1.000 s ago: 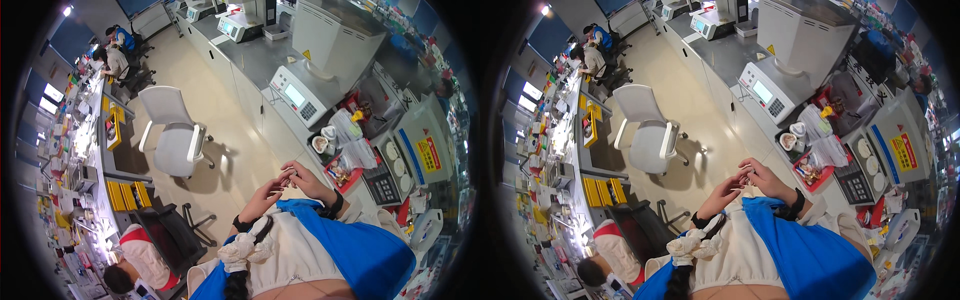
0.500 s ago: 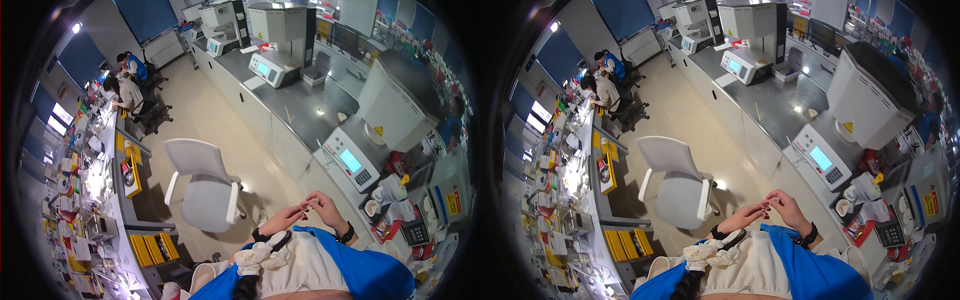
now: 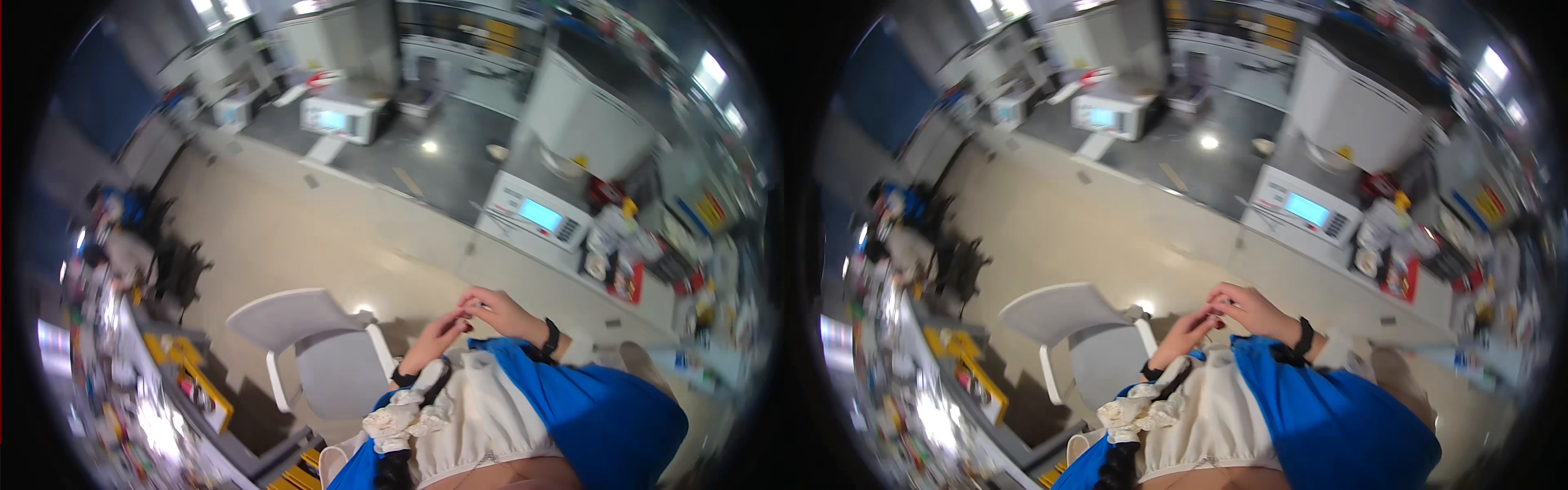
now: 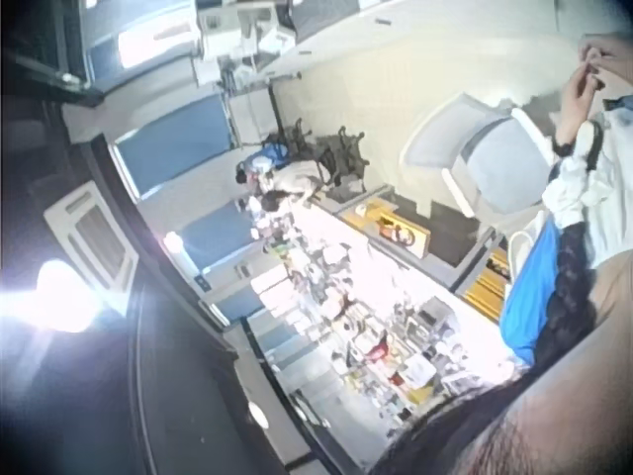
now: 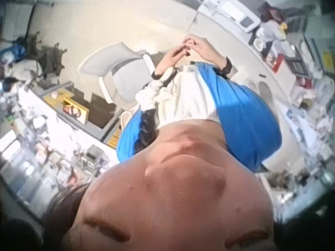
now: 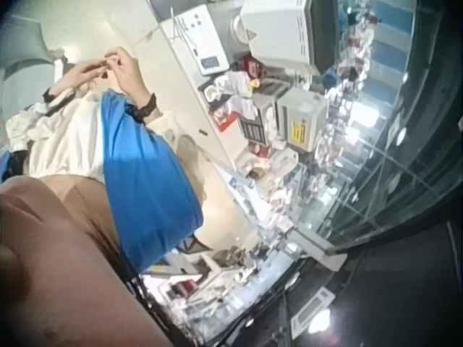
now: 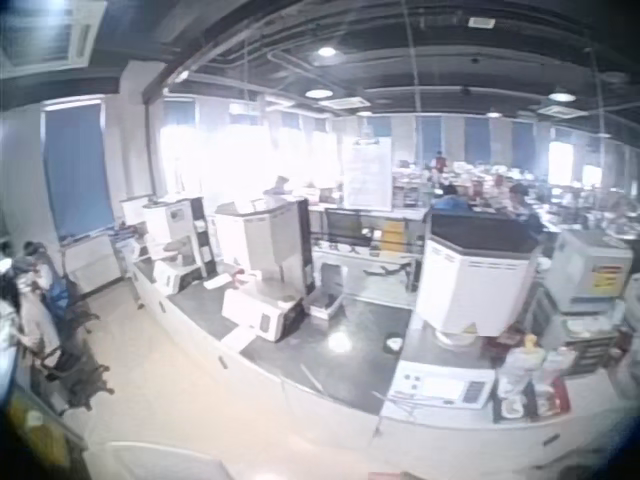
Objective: The technician inspects and fits dental crowns onto a prosthetic jaw model, then sorts the models into designated trays.
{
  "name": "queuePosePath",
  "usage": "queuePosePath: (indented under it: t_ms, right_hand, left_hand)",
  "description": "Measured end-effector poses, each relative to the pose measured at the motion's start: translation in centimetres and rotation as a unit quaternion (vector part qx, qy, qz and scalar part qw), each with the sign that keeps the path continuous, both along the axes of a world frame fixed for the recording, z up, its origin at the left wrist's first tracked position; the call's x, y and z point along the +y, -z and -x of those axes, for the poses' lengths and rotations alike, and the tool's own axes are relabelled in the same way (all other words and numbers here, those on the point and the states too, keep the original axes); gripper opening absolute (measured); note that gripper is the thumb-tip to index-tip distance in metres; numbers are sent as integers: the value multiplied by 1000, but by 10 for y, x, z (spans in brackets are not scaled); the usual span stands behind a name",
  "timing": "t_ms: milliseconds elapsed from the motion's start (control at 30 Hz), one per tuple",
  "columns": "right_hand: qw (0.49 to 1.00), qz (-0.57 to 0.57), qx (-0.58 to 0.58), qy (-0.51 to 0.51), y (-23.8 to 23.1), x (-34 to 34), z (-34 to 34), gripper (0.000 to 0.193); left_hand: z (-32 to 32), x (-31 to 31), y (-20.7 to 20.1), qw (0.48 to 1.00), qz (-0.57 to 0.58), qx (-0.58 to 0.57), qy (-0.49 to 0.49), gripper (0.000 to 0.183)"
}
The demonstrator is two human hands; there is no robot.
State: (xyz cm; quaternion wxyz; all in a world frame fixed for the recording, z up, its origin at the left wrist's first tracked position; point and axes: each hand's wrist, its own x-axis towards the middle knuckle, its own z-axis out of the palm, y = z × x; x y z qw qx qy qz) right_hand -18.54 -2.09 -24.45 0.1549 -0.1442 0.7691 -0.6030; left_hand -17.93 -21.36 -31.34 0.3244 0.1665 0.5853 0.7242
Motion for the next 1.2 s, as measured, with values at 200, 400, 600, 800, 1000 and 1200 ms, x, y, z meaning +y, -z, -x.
queuePosePath:
  t_ms: [200, 400, 600, 800, 1000, 1200]
  right_hand:
    - [995, 22, 21, 94, -4, 23, -29, 15]
    - [979, 24, 6, 202, 3, 52, -79, 14]
    - [960, 46, -14, 274, 3, 80, -124, 13]
    - [940, 37, -46, 336, -11, 145, -167, 16]
    - [838, -189, 55, 509, -24, 315, -235, 25]
    - [744, -352, 127, 554, -96, 483, -323, 15]
  left_hand:
    - [13, 25, 9, 994, -16, -49, 100, 37]
    - [9, 68, 26, 973, -26, -42, 224, 35]
    - [-9, 116, 19, 951, 8, -12, 309, 23]
    - [-39, 185, 15, 924, 5, -27, 382, 22]
    - [-60, 257, 6, 936, 28, 13, 351, 21]
    - [-90, 329, 40, 984, 118, -69, 115, 22]
